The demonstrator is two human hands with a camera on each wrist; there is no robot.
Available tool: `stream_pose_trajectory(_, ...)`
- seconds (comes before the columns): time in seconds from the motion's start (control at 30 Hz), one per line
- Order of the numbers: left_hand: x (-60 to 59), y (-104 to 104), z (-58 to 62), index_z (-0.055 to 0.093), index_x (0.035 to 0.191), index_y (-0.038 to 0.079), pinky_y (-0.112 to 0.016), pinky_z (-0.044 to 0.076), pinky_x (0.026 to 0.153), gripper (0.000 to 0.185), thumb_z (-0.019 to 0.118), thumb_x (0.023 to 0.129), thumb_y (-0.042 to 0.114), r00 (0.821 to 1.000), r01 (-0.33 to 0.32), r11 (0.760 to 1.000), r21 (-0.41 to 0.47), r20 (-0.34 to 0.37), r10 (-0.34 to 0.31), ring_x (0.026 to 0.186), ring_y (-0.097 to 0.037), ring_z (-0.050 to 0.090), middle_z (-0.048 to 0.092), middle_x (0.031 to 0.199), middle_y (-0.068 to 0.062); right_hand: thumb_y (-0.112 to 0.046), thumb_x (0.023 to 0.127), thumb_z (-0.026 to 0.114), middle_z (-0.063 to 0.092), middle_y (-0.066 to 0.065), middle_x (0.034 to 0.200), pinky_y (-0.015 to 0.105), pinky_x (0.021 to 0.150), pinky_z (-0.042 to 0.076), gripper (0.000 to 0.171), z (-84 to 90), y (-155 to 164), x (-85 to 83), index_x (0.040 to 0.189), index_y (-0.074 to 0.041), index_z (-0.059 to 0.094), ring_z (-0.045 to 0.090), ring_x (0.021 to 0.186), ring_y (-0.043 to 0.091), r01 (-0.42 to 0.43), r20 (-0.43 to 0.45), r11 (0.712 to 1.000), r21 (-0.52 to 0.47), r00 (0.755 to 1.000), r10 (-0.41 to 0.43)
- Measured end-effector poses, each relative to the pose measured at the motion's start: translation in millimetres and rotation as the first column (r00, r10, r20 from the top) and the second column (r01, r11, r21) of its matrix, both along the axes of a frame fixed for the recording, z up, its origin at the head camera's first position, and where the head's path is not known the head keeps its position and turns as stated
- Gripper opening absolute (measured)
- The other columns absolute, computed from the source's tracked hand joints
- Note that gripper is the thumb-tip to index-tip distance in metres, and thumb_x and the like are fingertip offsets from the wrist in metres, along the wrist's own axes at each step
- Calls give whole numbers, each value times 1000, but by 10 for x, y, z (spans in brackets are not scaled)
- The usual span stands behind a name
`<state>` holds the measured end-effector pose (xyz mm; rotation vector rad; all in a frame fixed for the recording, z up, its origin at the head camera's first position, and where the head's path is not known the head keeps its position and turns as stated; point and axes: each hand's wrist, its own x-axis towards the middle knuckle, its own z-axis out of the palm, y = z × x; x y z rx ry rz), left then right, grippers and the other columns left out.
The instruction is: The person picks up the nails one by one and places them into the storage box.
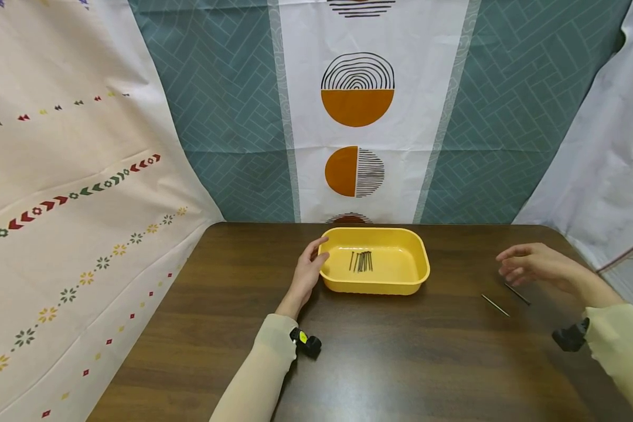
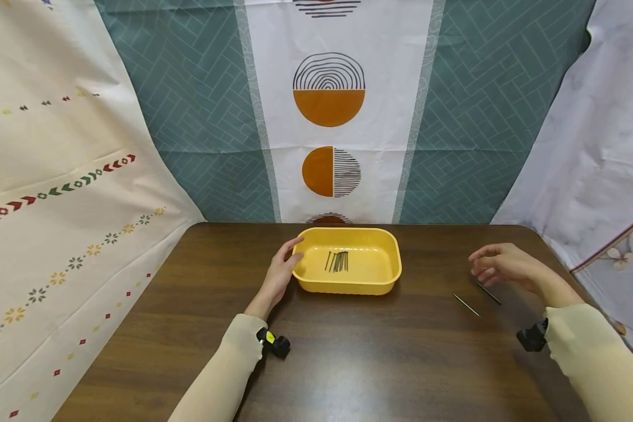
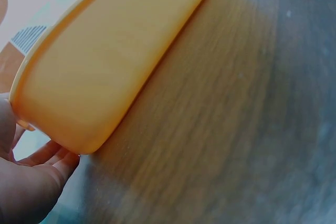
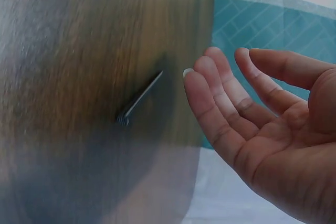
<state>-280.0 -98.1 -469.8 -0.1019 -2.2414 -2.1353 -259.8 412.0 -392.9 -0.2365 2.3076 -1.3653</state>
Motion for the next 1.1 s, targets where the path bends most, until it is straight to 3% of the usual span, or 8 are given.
stream_pose_trajectory(0.2,-7,1,-5,57,148,14,-50,39,117,42,56,106,9,1000,6,1000,-3,-1,-6,143,-31,44,44,160,-10,-6,108,49,72,11,106,39,79,61,20,-18,121,5,120,-1,65,73,90,21,-6,18,1000,10,1000,6)
stream_pose_trajectory(0.5,-21,6,0,56,149,14,-50,40,116,43,57,106,10,1000,12,1000,13,-2,-12,142,-32,45,43,160,-11,-8,109,49,71,6,105,38,79,61,23,-107,335,31,123,5,62,70,90,17,-11,58,998,62,998,8)
stream_pose_trajectory(0.67,-25,10,-13,54,151,12,-52,39,116,44,57,107,11,1000,5,1000,11,8,-5,141,-34,45,43,159,-13,-5,107,49,70,7,105,38,79,60,22,-171,360,61,121,5,63,69,90,17,-5,104,999,52,995,-1)
stream_pose_trajectory(0.8,-21,18,-7,52,152,11,-53,40,115,45,56,107,9,1000,2,1000,6,25,-2,139,-35,46,44,158,-17,-3,106,48,70,6,102,37,77,60,22,-187,330,95,118,5,64,68,87,16,10,91,999,51,996,-14)
stream_pose_trajectory(1.1,161,71,248,52,150,4,-53,39,116,44,52,106,4,1000,-4,1000,7,16,4,139,-38,45,44,156,-21,1,104,50,70,7,102,34,74,59,31,-242,236,183,124,25,49,66,84,12,45,0,993,112,999,-46)
